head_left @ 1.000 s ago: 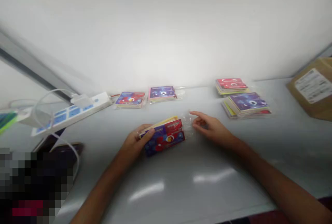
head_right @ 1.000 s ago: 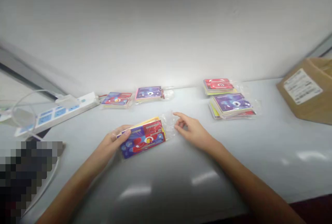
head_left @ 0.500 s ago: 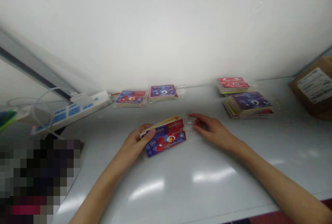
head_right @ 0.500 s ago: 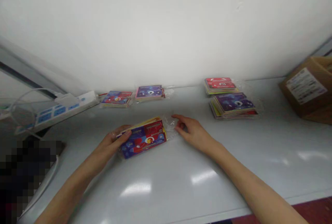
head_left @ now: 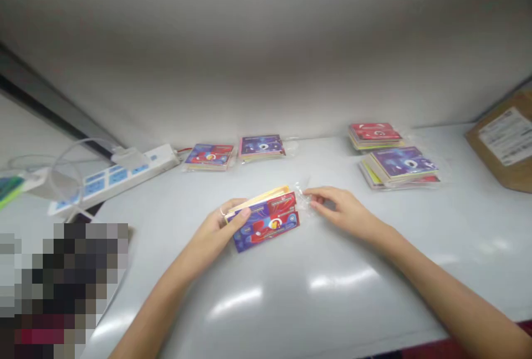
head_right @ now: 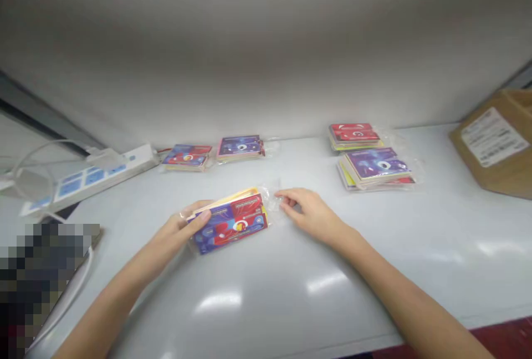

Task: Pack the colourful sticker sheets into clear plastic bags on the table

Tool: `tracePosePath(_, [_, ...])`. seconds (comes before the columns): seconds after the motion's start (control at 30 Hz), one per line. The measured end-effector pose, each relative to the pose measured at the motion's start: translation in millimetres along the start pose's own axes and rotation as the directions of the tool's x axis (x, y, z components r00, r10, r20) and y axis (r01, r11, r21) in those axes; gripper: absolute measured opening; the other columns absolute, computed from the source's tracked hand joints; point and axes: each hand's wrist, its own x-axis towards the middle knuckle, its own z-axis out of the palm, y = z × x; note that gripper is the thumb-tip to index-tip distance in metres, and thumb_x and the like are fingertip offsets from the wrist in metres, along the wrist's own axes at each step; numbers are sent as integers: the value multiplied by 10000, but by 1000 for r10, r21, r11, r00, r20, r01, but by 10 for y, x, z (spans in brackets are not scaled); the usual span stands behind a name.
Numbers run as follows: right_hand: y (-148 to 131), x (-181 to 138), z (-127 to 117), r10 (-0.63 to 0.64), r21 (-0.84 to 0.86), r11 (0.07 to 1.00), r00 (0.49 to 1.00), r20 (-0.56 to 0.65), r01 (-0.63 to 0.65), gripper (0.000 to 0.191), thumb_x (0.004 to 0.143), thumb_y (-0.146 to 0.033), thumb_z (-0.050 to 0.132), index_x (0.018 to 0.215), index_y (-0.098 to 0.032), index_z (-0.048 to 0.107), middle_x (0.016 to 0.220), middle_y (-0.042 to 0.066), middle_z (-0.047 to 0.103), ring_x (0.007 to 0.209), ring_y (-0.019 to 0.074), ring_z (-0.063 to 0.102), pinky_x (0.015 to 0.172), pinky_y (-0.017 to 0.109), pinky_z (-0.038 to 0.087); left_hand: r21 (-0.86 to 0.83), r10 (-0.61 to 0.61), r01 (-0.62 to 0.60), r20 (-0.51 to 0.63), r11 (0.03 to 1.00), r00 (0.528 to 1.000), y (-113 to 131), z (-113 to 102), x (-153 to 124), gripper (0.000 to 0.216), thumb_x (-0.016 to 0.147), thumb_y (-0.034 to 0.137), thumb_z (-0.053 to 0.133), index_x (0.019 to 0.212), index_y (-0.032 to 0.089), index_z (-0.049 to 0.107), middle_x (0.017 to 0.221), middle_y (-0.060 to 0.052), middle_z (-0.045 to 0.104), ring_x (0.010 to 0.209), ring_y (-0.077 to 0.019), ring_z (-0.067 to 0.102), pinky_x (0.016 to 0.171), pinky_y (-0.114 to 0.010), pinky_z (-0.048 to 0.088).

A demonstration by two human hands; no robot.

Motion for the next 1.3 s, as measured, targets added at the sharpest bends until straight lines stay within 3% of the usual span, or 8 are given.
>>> tracePosePath(0.4, [15,-15,-27,-114,-75,990,991,67,119,267,858,-240,476,1091,-193,596,1001,78,655,913,191,592,835,353,459,-2,-8,8,2,1000,1000,13,10,0,400,747,497,578,1019,204,570,957,-32,680,847,-227,629,778,-336,478])
tracePosePath(1.3, [21,-26,-44,-168,-100,979,980,102,178,292,842,-244,501,1118,-189,583,1009,90,638,936,205,578,846,376,456,28,2,-2,0,1000,1000,4,4,3,406,761,496,559,1049,210,567,990,-35,668,886,-235,611,806,-342,458])
